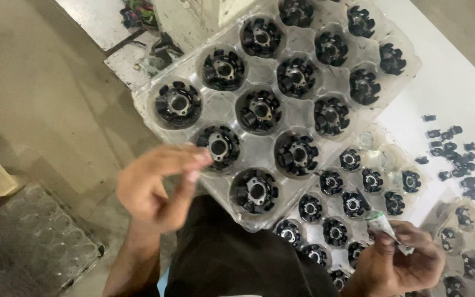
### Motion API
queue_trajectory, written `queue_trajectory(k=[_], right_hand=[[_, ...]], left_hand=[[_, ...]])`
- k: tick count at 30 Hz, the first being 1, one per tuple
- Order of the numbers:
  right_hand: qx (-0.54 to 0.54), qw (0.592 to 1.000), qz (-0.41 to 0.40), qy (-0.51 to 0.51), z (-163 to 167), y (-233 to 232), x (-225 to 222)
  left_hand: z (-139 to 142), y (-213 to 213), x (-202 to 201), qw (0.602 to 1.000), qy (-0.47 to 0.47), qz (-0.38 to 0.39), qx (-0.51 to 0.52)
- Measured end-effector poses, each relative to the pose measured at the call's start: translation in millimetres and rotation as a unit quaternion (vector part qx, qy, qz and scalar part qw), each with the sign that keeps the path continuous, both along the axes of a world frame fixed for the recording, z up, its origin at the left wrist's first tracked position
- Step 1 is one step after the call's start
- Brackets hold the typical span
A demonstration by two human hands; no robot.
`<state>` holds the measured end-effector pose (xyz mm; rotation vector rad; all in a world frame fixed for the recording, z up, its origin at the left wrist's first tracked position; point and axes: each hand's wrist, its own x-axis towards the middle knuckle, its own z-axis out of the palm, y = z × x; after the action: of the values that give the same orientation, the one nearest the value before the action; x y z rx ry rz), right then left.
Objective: The person picks black plastic rotor components one at a time from molded trays and squeezes adhesive from a small tube onto each part, rotating the part to reach different spots. They occasionally wipe the tube and their hands with a cloth and place the treated parts back into the trays.
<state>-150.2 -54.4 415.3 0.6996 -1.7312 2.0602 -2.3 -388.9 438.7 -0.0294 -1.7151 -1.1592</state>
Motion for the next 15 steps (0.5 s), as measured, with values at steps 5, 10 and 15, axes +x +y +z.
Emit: queue_trajectory(k=[5,10,15], right_hand=[[0.057,0.993,-0.044,0.095,9,-40,-24],[0.110,0.982,-0.116,0.097,4,-79,-8],[0.143,0.972,-0.167,0.082,-2,-140,18]], left_hand=[[-37,-154,-5,0.991,0.058,0.042,0.110],[-71,-299,-23,0.984,-0.018,0.034,0.175],[-100,-397,-32,0.980,-0.127,0.046,0.145]])
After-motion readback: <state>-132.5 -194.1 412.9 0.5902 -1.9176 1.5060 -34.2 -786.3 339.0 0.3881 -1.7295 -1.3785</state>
